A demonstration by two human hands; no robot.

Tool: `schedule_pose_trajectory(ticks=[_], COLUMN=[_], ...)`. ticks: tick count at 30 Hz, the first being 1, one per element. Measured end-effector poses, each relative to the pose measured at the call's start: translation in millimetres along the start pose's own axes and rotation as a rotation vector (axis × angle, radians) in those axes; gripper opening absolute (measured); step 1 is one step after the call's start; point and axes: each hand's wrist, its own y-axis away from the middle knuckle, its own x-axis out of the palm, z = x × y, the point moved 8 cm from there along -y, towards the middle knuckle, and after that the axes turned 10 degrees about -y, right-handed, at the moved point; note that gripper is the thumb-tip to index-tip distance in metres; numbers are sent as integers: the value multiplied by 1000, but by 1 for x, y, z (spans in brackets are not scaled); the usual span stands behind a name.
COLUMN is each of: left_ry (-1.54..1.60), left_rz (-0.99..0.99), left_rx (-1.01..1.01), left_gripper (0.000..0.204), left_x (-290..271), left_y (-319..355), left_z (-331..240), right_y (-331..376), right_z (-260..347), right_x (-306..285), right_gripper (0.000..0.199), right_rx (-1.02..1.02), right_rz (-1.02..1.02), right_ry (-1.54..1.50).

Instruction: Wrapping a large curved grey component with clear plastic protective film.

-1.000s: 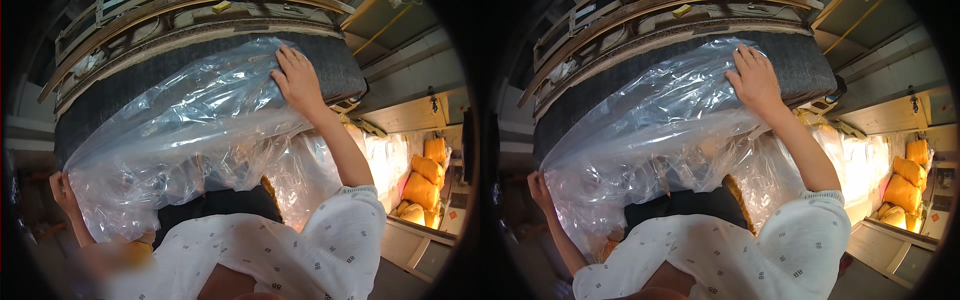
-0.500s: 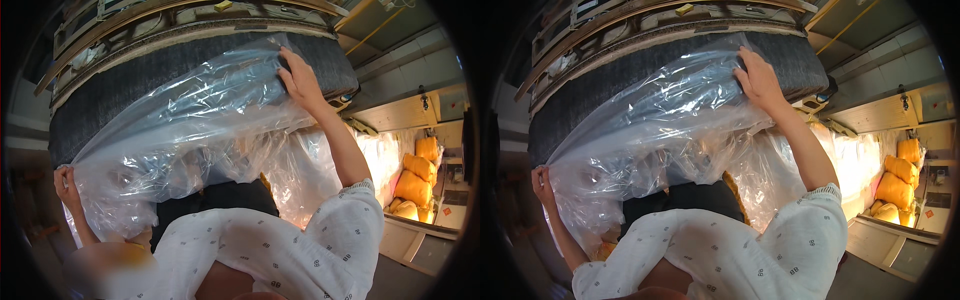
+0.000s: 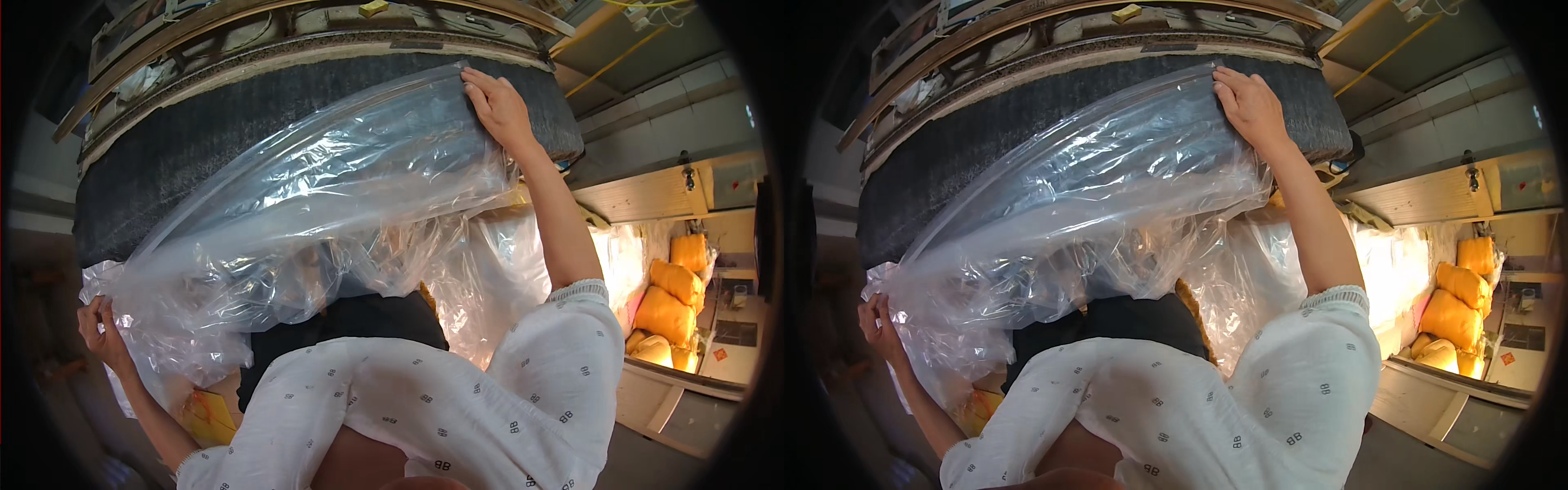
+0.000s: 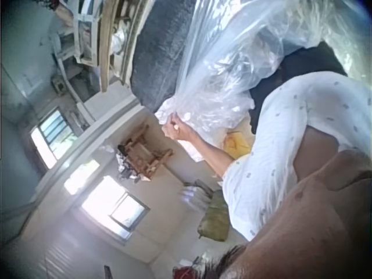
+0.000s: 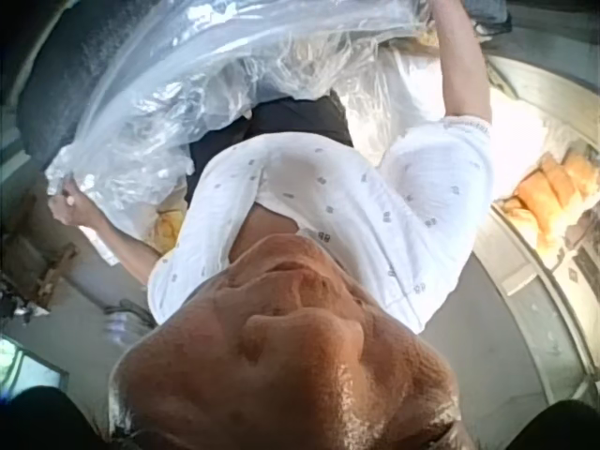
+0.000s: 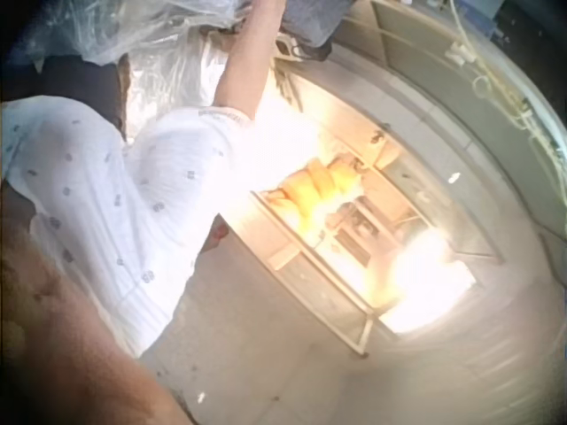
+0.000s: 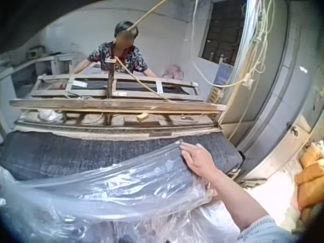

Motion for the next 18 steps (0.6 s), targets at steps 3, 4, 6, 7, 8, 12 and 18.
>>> schedule_pose_trajectory(ticks=[3, 4, 6, 7, 8, 12, 18], left_ry=[-34, -49, -54, -66, -82, 71, 918], left_rz=[-31, -81, -89, -90, -93, 92, -360], left_rx=[-13, 14, 15, 7, 12, -239, -811], left_gripper=[9, 9, 10, 11, 11, 11, 28], left_x=[-10, -13, -10, -7, -7, 5, 18], left_y=[10, 12, 22, 30, 42, 57, -48], left_z=[-10, -18, -17, -11, -3, 35, 25], right_y=[-10, -16, -24, -27, -30, -60, -89], right_z=[1, -8, -30, -48, -62, -90, -55], right_x=[-1, -3, -5, 1, 5, 33, -46], right_gripper=[24, 23, 23, 24, 25, 19, 14], right_rx=[11, 35, -16, 97, 206, 169, 223], right_rz=[-50, -59, -154, -188, -216, 197, -513], right_ry=[43, 98, 79, -53, -188, -579, -1137])
